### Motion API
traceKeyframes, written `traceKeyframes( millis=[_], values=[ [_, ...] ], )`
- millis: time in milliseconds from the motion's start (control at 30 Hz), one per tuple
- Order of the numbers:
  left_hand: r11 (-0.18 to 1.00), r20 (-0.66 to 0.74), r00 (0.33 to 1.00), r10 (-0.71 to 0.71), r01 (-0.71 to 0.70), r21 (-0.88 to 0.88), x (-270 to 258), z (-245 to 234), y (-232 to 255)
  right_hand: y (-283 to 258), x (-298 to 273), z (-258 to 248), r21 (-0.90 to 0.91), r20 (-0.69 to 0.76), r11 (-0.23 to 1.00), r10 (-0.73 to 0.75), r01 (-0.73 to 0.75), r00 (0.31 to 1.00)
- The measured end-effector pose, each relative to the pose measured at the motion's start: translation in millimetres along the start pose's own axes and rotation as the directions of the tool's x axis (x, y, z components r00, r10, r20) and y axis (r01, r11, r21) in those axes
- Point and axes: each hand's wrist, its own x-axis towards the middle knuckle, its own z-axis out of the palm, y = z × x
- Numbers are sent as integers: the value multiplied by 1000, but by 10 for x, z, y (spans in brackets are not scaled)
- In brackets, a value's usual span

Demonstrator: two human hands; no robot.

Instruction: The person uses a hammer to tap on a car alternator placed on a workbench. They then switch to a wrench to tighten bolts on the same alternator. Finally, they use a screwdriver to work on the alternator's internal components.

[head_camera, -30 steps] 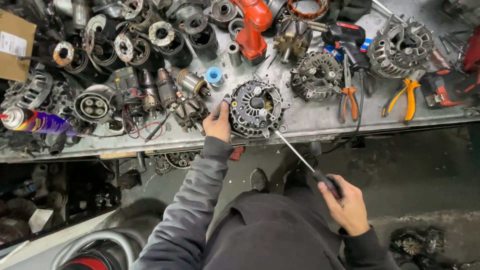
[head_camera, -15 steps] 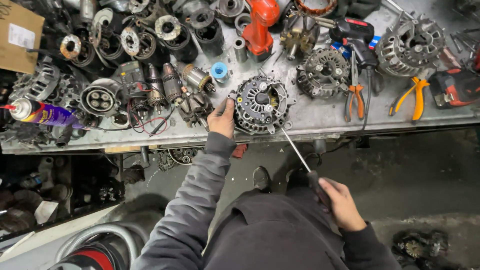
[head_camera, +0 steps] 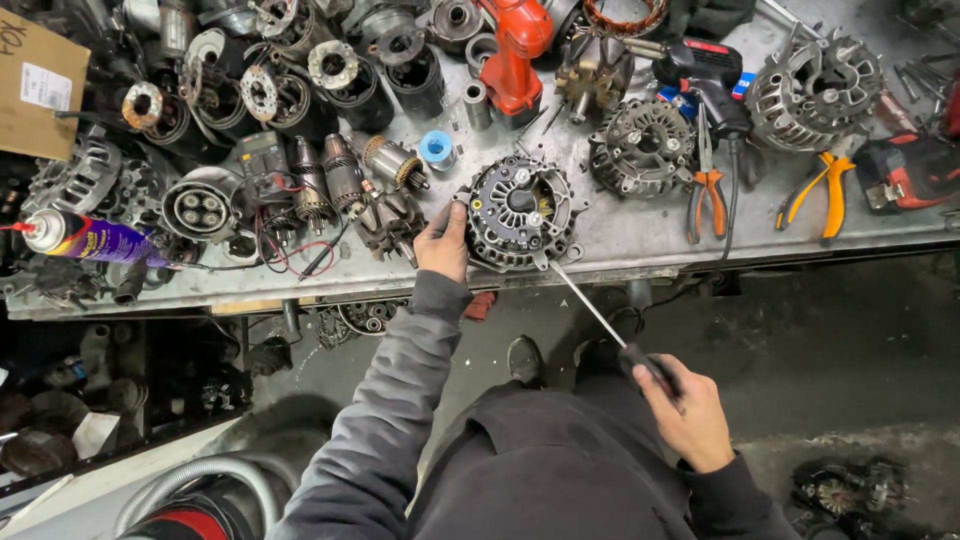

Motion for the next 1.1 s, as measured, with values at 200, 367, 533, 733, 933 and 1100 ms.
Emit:
traceKeyframes(
  millis=[200, 367, 533, 733, 933, 1100],
  values=[
    [1000, -7, 1000, 17, -17, -15, -36, -19, -7, -54, -48, -22, -23, -14, 1000, -20, 20, 1000],
    [1000, -9, 1000, 17, -18, -10, -27, 3, 0, -72, -33, -24, -45, -26, 997, -60, 59, 998],
    [988, 19, 999, 48, -50, 145, -30, -40, 55, -294, -48, -67, -96, -39, 993, -73, 69, 997],
    [987, 44, 999, 29, -35, 157, -3, -85, 49, -303, -84, 17, -76, 54, 997, 22, -18, 998],
    [992, 75, 997, 35, -44, 119, 24, -127, -41, -533, -174, 8, -75, 84, 990, 124, -118, 989],
    [982, 48, 998, 51, -59, 178, -25, -123, -44, -550, -179, -51, -292, 38, 954, -61, 69, 997]
  ],
)
